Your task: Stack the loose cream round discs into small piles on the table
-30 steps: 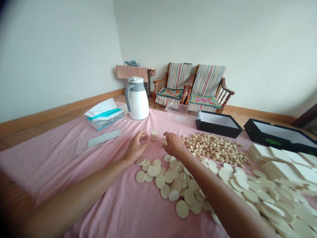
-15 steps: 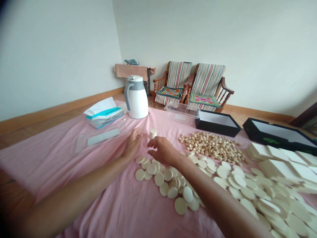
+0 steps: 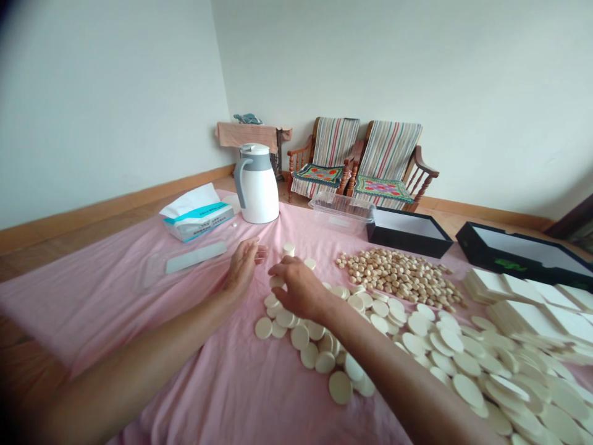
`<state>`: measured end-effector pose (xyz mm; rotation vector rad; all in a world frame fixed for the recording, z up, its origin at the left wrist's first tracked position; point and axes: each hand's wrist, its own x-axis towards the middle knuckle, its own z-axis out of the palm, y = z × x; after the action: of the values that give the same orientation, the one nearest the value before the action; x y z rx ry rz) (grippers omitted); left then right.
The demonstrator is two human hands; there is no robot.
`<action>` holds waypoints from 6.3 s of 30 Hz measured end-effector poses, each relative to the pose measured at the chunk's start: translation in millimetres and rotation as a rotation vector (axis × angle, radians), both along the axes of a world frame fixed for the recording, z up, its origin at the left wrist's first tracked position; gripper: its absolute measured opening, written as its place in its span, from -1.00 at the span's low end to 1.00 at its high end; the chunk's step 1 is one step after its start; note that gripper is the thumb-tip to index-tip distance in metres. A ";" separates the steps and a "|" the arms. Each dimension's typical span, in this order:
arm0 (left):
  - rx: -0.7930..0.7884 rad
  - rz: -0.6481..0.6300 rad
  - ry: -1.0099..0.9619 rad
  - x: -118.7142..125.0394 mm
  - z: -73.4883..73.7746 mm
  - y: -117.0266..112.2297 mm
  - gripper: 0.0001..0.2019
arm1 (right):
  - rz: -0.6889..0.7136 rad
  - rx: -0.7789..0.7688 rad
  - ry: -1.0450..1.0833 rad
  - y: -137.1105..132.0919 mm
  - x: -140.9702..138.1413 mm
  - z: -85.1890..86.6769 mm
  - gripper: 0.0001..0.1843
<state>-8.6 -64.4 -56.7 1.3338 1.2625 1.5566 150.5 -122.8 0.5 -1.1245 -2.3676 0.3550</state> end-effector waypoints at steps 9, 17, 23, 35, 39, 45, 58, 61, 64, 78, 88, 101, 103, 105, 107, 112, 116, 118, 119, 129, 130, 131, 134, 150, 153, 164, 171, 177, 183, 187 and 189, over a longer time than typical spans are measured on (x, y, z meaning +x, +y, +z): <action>0.014 -0.035 0.009 2.2 2.0 -0.6 -0.71 | -0.241 -0.001 -0.101 57.1 63.7 -6.7 -0.68; 0.010 -0.101 0.063 3.5 1.8 -0.9 -0.73 | -0.107 0.054 -0.017 74.8 35.6 -1.9 -0.52; 0.002 -0.107 0.088 3.3 0.9 0.4 -0.72 | -0.054 0.057 -0.025 86.5 18.2 2.7 -0.44; 0.007 -0.099 0.114 2.4 -3.6 2.4 -0.73 | -0.212 -0.001 -0.135 73.7 44.4 6.2 -0.60; 0.018 -0.099 0.121 3.4 1.2 -0.4 -0.75 | -0.183 -0.053 -0.221 63.4 60.2 -6.5 -0.63; 0.035 -0.093 0.128 2.6 -1.3 2.5 -0.72 | -0.188 -0.066 -0.248 57.4 60.8 -22.1 -0.59; 0.033 -0.099 0.117 4.1 0.3 -0.3 -0.72 | -0.248 -0.003 -0.144 67.7 57.3 -8.2 -0.66; 0.027 -0.098 0.116 4.2 -1.3 0.5 -0.72 | -0.224 0.011 -0.110 73.1 43.7 5.2 -0.67; 0.011 -0.096 0.125 2.7 -4.5 3.0 -0.70 | -0.184 0.027 -0.093 76.5 28.5 13.3 -0.68; -0.008 -0.070 0.137 1.5 -4.5 2.9 -0.70 | -0.217 0.013 -0.105 78.4 31.3 16.0 -0.66; 0.016 -0.079 0.155 3.6 3.2 -0.8 -0.74 | -0.260 -0.105 -0.250 58.8 62.7 -20.6 -0.72; 0.039 -0.093 0.328 3.2 1.2 0.4 -0.73 | -0.328 -0.069 -0.262 59.7 50.5 -18.2 -0.60; 0.046 -0.115 0.403 4.4 0.5 -1.6 -0.66 | -0.352 -0.056 -0.255 58.4 46.9 -14.8 -0.64; 0.055 -0.142 0.490 5.9 -0.6 -3.7 -0.54 | -0.362 -0.049 -0.264 55.3 42.0 -12.9 -0.67; 0.063 -0.163 0.576 7.2 -1.3 -5.6 -0.45 | -0.356 -0.043 -0.281 51.4 36.5 -13.3 -0.66; 0.075 -0.179 0.727 8.5 0.3 -8.0 -0.36 | -0.310 -0.040 -0.327 46.5 25.6 -20.2 -0.64; 0.073 -0.175 0.786 8.3 1.3 -8.4 -0.36 | -0.304 -0.041 -0.347 47.4 22.2 -22.5 -0.62; 0.071 -0.173 0.803 8.1 1.4 -8.3 -0.35 | -0.298 -0.046 -0.354 47.7 21.1 -22.4 -0.61; 0.070 -0.172 0.810 7.9 1.4 -8.4 -0.35 | -0.296 -0.048 -0.356 47.7 20.6 -22.3 -0.61; 0.086 -0.190 0.849 8.6 1.0 -9.0 -0.34 | -0.375 -0.023 -0.322 47.5 22.1 -15.5 -0.64; 0.095 -0.200 0.849 8.6 0.6 -8.7 -0.33 | -0.387 -0.017 -0.317 47.6 22.4 -13.3 -0.65; 0.105 -0.210 0.848 8.6 0.5 -8.4 -0.33 | -0.393 -0.012 -0.313 47.9 22.3 -11.1 -0.66; 0.130 -0.239 0.840 8.5 0.9 -8.2 -0.32 | -0.395 -0.005 -0.306 49.6 20.8 -6.3 -0.66; 0.141 -0.246 0.774 8.7 3.8 -9.5 -0.39 | -0.413 -0.015 -0.269 52.2 19.9 -3.4 -0.66; 0.142 -0.205 0.724 8.1 1.5 -8.9 -0.42 | -0.427 -0.007 -0.260 39.7 26.6 1.1 -0.69; 0.160 -0.533 0.717 -11.0 43.4 -16.2 -0.86 | -0.264 0.060 -0.025 -102.6 45.0 1.3 -0.76; -0.019 -1.028 0.926 -37.4 63.9 -20.2 -0.57 | -0.304 0.171 0.064 -116.1 60.9 -14.3 -0.76; -0.040 -1.071 0.940 -32.4 55.6 -22.1 -0.68 | -0.338 0.200 0.026 -106.1 78.2 -29.8 -0.81; 0.030 -1.036 1.007 -28.9 56.9 -23.0 -0.63 | -0.339 0.157 0.002 -107.6 79.3 -34.6 -0.84; 0.027 -1.029 1.011 -28.2 57.4 -23.7 -0.69 | -0.329 0.126 -0.019 -109.1 74.8 -32.6 -0.83; 0.021 -1.002 1.016 -26.9 56.5 -24.3 -0.72 | -0.321 0.115 -0.044 -109.6 72.4 -33.0 -0.81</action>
<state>-35.5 -88.7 -0.2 2.3721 0.7737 0.1457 222.9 -232.4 -32.4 -1.4389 -2.1636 0.0817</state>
